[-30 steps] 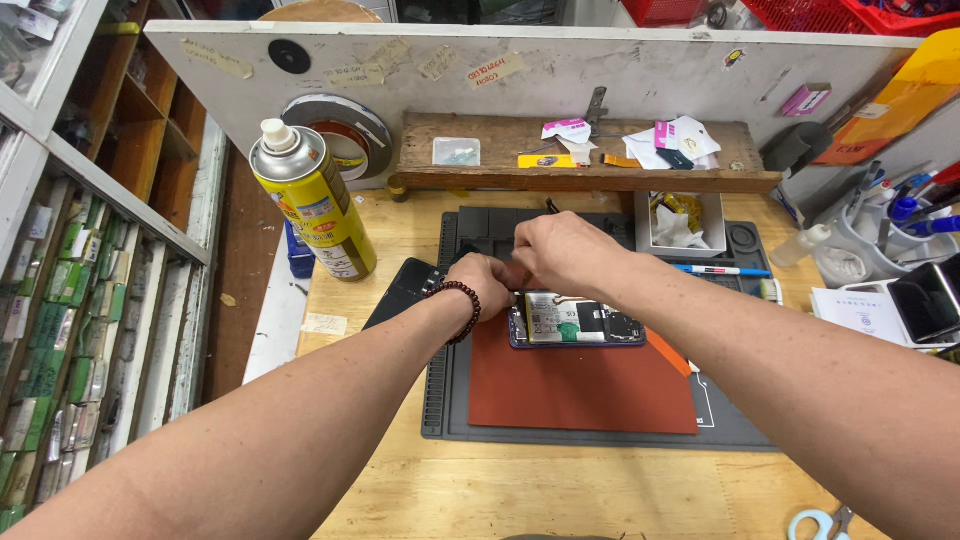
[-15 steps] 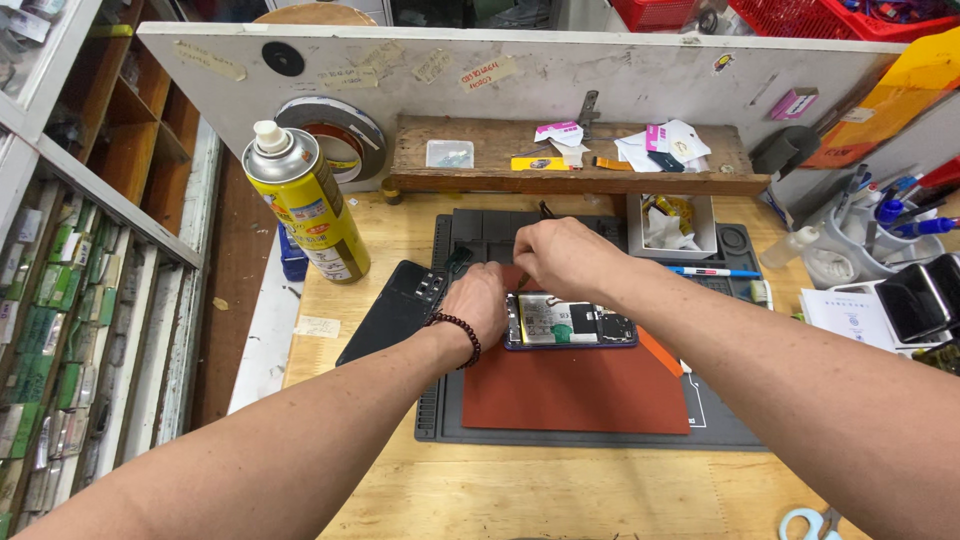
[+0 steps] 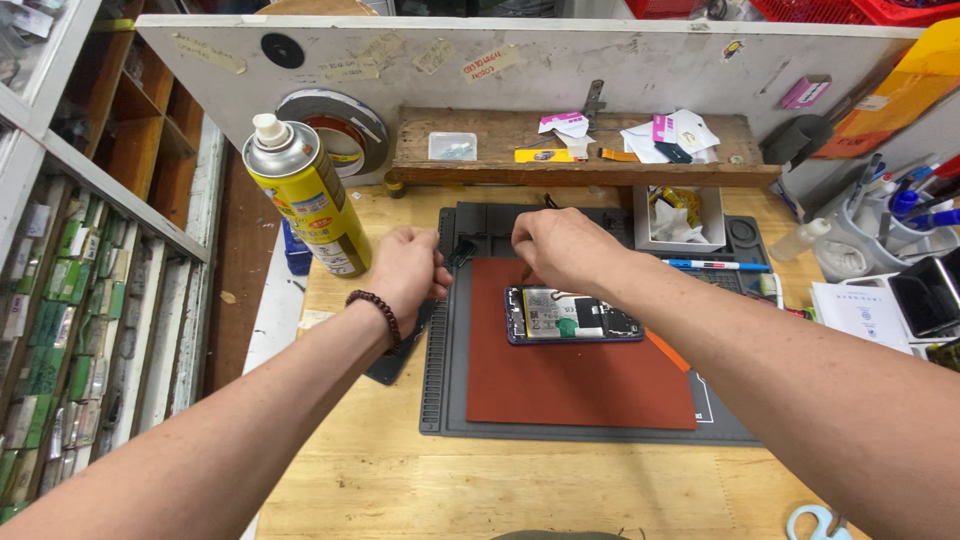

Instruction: The person uses a small screwdriver to remove screws from the back of a disassembled smartphone. They then use a metal prying tool to separate the back cover from the phone body. The person continues to pry around the edges to fully detach the back cover.

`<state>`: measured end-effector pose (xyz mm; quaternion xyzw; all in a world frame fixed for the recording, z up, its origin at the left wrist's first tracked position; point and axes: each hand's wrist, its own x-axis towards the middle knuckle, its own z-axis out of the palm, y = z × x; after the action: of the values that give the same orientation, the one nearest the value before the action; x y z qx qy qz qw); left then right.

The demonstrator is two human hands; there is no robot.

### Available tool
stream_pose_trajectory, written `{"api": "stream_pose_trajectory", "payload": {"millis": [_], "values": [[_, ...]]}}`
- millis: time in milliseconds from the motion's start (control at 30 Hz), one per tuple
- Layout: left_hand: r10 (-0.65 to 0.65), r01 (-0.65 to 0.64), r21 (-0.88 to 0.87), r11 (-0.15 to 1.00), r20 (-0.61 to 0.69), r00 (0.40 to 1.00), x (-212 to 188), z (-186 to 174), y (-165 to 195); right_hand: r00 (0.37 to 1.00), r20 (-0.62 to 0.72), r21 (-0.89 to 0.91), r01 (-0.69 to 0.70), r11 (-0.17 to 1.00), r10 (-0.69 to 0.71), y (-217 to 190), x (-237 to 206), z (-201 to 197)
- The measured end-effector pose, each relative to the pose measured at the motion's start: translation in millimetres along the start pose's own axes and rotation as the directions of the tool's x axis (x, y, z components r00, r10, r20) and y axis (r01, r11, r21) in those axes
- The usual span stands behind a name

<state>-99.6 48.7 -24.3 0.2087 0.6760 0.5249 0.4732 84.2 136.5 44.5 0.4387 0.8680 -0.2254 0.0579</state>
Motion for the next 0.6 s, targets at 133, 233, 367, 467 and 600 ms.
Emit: {"api": "stream_pose_trajectory", "payload": {"millis": [133, 233, 367, 467, 600], "values": [[0.072, -0.094, 0.281, 0.955, 0.088, 0.994, -12, -22, 7, 0.986, -0.015, 0.068, 0.168, 0.983, -0.167, 8, 3, 0], [-0.032, -0.051, 0.555, 0.83, 0.139, 0.99, -33, -24, -11, 0.993, -0.009, -0.051, 0.116, 0.992, -0.116, 12, 2, 2], [-0.015, -0.109, 0.654, 0.749, 0.181, 0.983, -51, -23, -29, 0.983, -0.027, 0.021, 0.184, 0.983, -0.184, 11, 2, 7], [-0.021, -0.063, 0.635, 0.77, 0.124, 0.992, -48, -8, -31, 0.994, -0.043, 0.069, 0.101, 0.992, -0.098, 13, -2, 12], [0.003, -0.098, 0.63, 0.771, 0.15, 0.989, -29, 19, -26, 0.998, -0.052, 0.285, 0.034, 0.958, -0.02, 17, 0, 20]]}}
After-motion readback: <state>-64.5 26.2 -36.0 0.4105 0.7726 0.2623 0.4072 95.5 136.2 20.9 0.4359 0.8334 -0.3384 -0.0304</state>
